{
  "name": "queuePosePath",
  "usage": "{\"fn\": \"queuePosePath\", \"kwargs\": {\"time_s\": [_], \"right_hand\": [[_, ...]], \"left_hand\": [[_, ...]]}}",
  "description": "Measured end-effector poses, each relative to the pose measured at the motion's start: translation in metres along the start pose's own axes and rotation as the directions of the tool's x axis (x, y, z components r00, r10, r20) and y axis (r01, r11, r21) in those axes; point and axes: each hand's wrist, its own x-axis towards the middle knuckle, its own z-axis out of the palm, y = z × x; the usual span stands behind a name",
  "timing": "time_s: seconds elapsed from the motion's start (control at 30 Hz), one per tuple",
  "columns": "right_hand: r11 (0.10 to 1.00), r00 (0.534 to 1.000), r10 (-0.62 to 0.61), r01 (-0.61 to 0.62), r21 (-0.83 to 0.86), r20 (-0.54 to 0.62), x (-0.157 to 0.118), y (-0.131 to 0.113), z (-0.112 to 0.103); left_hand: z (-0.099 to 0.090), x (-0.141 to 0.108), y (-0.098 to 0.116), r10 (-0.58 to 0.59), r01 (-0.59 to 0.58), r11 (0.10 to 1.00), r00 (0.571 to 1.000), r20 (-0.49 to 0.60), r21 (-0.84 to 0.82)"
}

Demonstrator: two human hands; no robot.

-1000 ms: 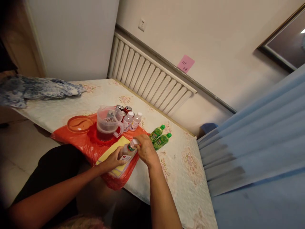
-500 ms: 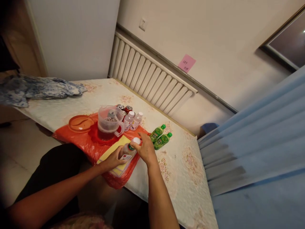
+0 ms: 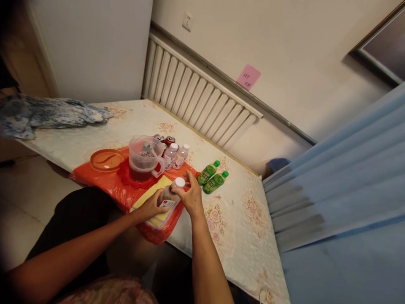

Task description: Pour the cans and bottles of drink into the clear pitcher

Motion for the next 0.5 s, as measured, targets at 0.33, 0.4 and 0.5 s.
{"fn": "queuePosePath", "kwargs": {"time_s": [0.33,0.4,0.5], "right_hand": [[0.943,0.957,0.194,-0.243,0.229,0.214,-0.041,0.031,0.031],[0.934,0.964,0.188,-0.234,0.269,0.189,-0.041,0.031,0.036],[0.927,0.967,0.195,-0.236,0.292,0.163,-0.039,0.030,0.036]], "left_hand": [[-0.004,0.004,-0.014,0.052,-0.051,0.998,0.998,0.040,-0.030],[-0.005,0.006,-0.016,0.063,-0.061,0.997,0.996,0.061,-0.047],[-0.008,0.008,-0.019,0.096,-0.092,0.995,0.990,0.102,-0.048]]}}
